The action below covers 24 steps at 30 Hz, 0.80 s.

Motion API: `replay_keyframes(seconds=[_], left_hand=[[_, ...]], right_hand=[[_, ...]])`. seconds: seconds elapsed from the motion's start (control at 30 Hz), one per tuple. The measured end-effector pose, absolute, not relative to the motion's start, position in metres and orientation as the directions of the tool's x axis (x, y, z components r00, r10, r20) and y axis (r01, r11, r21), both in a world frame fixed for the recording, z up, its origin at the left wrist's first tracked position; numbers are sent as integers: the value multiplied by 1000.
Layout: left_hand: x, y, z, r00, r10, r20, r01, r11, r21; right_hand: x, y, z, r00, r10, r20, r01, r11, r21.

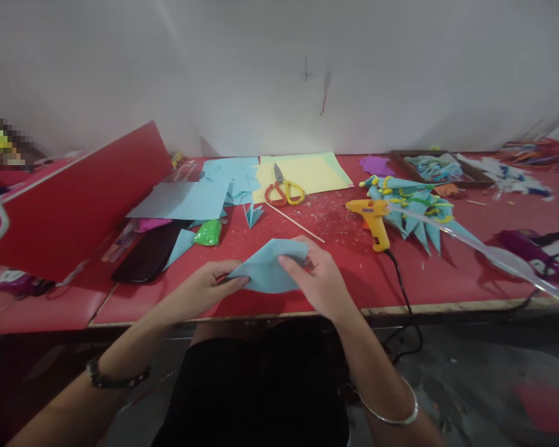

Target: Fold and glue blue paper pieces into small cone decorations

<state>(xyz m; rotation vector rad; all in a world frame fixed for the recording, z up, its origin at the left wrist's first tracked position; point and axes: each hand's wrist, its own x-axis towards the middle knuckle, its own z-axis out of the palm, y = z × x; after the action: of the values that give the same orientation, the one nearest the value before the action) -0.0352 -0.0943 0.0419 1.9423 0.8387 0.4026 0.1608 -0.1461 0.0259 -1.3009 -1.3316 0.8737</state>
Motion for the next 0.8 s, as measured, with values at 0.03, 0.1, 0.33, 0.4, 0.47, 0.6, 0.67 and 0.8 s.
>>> replay_keyframes(seconds=[0.03,0.1,0.33,0.4,0.47,0.6,0.67,0.8], left_hand=[[-34,-93,42,699,715,-1,350,-340,873],[-34,-90,40,690,716,104,257,-377,890],[-41,-84,33,690,677,256,251,-556,792],[-40,-88,31,655,684,321,383,-667,639],[-39,-93,28,665,650,368,451,-743,495],[-40,-103,21,751,566,340,472,-820,324],[-41,-108,17,775,566,283,498,-821,278],[-43,-113,7,764,605,223,554,-793,254]], right_hand=[[159,-146,27,95,962,257,277,223,-935],[157,-146,29,12,919,394,355,365,-861],[159,-154,20,-152,791,593,555,565,-611],[156,-155,14,-186,719,670,740,551,-385],[150,-154,9,-290,634,717,864,496,-90],[138,-151,1,-430,582,690,883,429,189],[134,-149,-2,-434,615,659,886,422,189],[129,-151,-7,-412,709,572,895,433,108]])
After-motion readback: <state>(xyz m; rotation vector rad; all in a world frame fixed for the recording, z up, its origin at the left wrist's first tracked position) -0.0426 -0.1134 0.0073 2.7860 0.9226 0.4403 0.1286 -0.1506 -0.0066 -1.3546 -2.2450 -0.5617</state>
